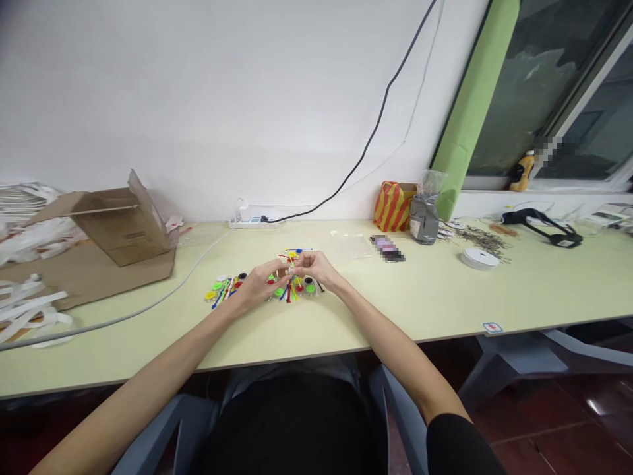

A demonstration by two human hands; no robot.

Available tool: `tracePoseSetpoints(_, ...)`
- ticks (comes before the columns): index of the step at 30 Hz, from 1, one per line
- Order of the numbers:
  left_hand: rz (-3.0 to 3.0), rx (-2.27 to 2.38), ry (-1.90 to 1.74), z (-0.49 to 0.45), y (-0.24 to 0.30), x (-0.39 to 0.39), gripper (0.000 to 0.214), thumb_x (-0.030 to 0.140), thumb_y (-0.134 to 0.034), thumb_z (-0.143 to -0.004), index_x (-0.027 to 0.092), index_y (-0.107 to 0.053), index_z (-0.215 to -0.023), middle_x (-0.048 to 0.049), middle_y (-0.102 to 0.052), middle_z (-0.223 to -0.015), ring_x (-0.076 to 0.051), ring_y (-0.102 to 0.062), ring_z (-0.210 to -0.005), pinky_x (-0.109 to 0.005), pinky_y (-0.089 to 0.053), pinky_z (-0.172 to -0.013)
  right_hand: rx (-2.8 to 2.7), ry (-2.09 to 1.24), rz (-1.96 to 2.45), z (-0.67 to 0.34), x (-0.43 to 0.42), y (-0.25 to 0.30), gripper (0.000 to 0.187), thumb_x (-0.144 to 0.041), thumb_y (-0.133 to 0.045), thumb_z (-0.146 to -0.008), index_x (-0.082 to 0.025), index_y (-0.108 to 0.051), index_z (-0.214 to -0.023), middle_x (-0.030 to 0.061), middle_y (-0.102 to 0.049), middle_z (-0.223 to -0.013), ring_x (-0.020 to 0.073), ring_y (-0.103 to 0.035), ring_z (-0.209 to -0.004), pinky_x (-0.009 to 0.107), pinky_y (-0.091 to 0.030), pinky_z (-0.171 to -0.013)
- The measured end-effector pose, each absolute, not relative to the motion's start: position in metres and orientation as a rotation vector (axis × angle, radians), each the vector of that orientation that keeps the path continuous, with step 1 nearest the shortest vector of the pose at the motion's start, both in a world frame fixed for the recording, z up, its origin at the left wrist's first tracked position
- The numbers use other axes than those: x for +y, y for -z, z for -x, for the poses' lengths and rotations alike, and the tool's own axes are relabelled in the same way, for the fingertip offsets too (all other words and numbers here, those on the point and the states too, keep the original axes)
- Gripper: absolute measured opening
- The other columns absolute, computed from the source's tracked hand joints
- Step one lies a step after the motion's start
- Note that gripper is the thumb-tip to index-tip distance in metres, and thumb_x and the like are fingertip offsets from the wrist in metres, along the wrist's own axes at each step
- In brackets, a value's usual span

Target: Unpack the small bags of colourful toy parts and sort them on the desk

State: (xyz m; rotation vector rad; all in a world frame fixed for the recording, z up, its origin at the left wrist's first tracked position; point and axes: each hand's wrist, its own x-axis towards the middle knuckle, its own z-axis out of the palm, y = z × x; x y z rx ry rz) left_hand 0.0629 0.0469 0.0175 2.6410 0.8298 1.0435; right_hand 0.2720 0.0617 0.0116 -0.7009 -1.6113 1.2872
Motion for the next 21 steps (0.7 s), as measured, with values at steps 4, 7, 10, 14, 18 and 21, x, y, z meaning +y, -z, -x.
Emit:
tracePoseSetpoints(4, -2.68, 0.806, -1.036, -0.064, -0.019, 0.045, 0.025, 0.037, -0.05, -0.098, 0.019, -0.064, -0.108, -0.0062, -0.065, -0.089, -0.017, -0.06, -0.08, -0.03, -0.05, -0.074, -1.62, -1.312, 0.69, -0.272, 0.062, -0.01, 0.044, -0.048, -0.088, -0.063, -0.016, -0.058, -0.068, 0.0006, -0.064, -0.063, 0.0121, -0.057, -0.057, 0.024, -0.044, -0.057)
tracePoseSetpoints(7, -2.687, 0.761, -1.024, -0.064, -0.02, 0.043, 0.025, 0.037, -0.049, -0.099, 0.019, -0.064, -0.108, -0.0066, -0.065, -0.09, -0.017, -0.061, -0.082, -0.03, -0.05, -0.076, -1.63, -1.357, 0.701, -0.273, 0.063, -0.008, 0.047, -0.051, -0.088, -0.061, -0.016, -0.057, -0.069, -0.0002, -0.062, -0.061, 0.0116, -0.055, -0.055, 0.024, -0.043, -0.055)
tracePoseSetpoints(10, -2.699, 0.726, -1.012, -0.065, -0.02, 0.043, 0.023, 0.036, -0.05, -0.099, 0.02, -0.065, -0.107, -0.0071, -0.066, -0.092, -0.018, -0.062, -0.084, -0.031, -0.05, -0.078, -1.655, -1.393, 0.693, -0.274, 0.062, -0.008, 0.049, -0.053, -0.088, -0.06, -0.016, -0.058, -0.068, -0.0007, -0.061, -0.06, 0.0109, -0.053, -0.054, 0.023, -0.042, -0.053)
tracePoseSetpoints(14, -2.688, 0.793, -1.06, -0.066, -0.019, 0.046, 0.023, 0.036, -0.052, -0.097, 0.02, -0.065, -0.109, -0.0064, -0.067, -0.093, -0.018, -0.063, -0.084, -0.031, -0.051, -0.078, -1.692, -1.334, 0.704, -0.275, 0.063, -0.012, 0.046, -0.054, -0.085, -0.065, -0.016, -0.062, -0.076, 0.0007, -0.063, -0.066, 0.0117, -0.055, -0.057, 0.023, -0.042, -0.054)
tracePoseSetpoints(18, -2.602, 1.012, -1.182, -0.063, -0.017, 0.052, 0.032, 0.039, -0.053, -0.096, 0.022, -0.06, -0.122, -0.0028, -0.067, -0.091, -0.016, -0.062, -0.081, -0.029, -0.05, -0.077, -1.664, -1.081, 0.777, -0.283, 0.076, -0.017, 0.041, -0.052, -0.08, -0.072, -0.016, -0.065, -0.085, 0.0035, -0.068, -0.076, 0.0137, -0.059, -0.065, 0.025, -0.046, -0.061)
tracePoseSetpoints(21, -2.492, 1.174, -1.273, -0.055, -0.017, 0.056, 0.034, 0.036, -0.045, -0.099, 0.023, -0.055, -0.129, -0.0008, -0.065, -0.088, -0.014, -0.061, -0.079, -0.027, -0.049, -0.076, -1.636, -0.814, 0.923, -0.288, 0.092, -0.02, 0.035, -0.048, -0.076, -0.075, -0.015, -0.066, -0.083, 0.0061, -0.069, -0.08, 0.016, -0.061, -0.071, 0.027, -0.048, -0.066)
